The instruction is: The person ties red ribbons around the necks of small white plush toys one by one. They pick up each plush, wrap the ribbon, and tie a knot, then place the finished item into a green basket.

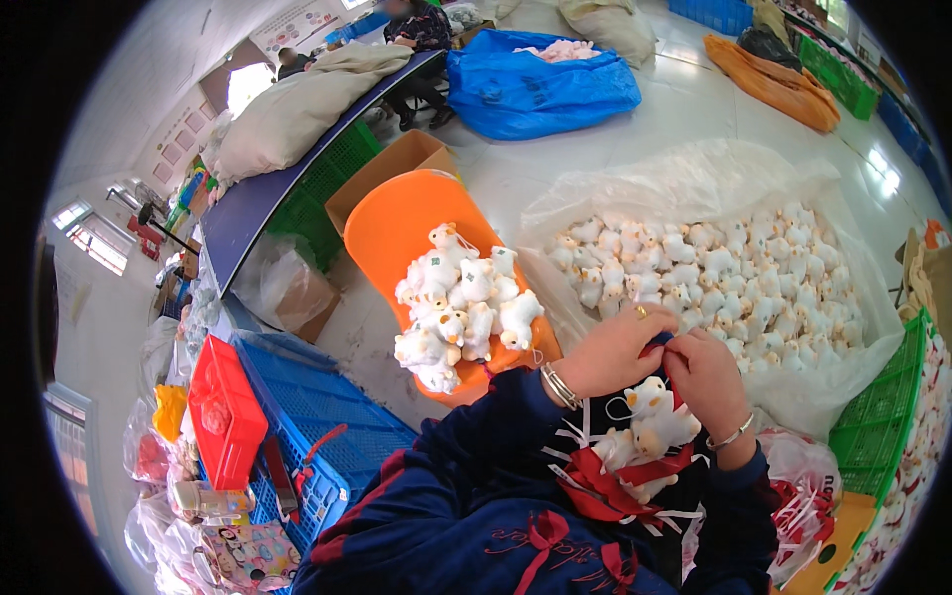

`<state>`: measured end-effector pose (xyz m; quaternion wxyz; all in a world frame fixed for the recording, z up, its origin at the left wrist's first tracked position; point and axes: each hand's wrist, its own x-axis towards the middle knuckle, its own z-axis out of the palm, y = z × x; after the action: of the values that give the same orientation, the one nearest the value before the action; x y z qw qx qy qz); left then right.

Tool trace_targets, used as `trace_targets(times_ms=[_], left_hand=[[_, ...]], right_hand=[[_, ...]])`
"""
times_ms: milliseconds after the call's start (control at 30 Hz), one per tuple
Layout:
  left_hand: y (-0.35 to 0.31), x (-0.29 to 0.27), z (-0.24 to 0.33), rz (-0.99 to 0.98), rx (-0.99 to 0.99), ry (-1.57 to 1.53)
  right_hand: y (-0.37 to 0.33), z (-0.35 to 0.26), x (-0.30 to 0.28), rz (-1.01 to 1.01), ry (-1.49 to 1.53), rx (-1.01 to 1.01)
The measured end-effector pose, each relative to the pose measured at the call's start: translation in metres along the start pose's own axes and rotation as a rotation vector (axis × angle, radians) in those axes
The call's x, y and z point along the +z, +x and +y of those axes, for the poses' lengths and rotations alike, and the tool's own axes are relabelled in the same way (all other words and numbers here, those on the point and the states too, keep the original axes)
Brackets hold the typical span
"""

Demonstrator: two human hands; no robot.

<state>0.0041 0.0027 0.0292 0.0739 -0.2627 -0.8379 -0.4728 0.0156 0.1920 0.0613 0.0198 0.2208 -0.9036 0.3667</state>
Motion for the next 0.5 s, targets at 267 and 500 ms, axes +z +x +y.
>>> trace_targets(times_ms=[267, 500], left_hand=[[-0.001, -0.001, -0.02, -0.224, -0.263, -0.299], [0.002, -0.042, -0.056, -0.116, -0.433, -0.479]], right_hand=[[-0.003, -0.002, -0.011, -0.07, 0.147, 0.219], [-0.043, 0.043, 0.012, -0.39, -0.159, 0.06]])
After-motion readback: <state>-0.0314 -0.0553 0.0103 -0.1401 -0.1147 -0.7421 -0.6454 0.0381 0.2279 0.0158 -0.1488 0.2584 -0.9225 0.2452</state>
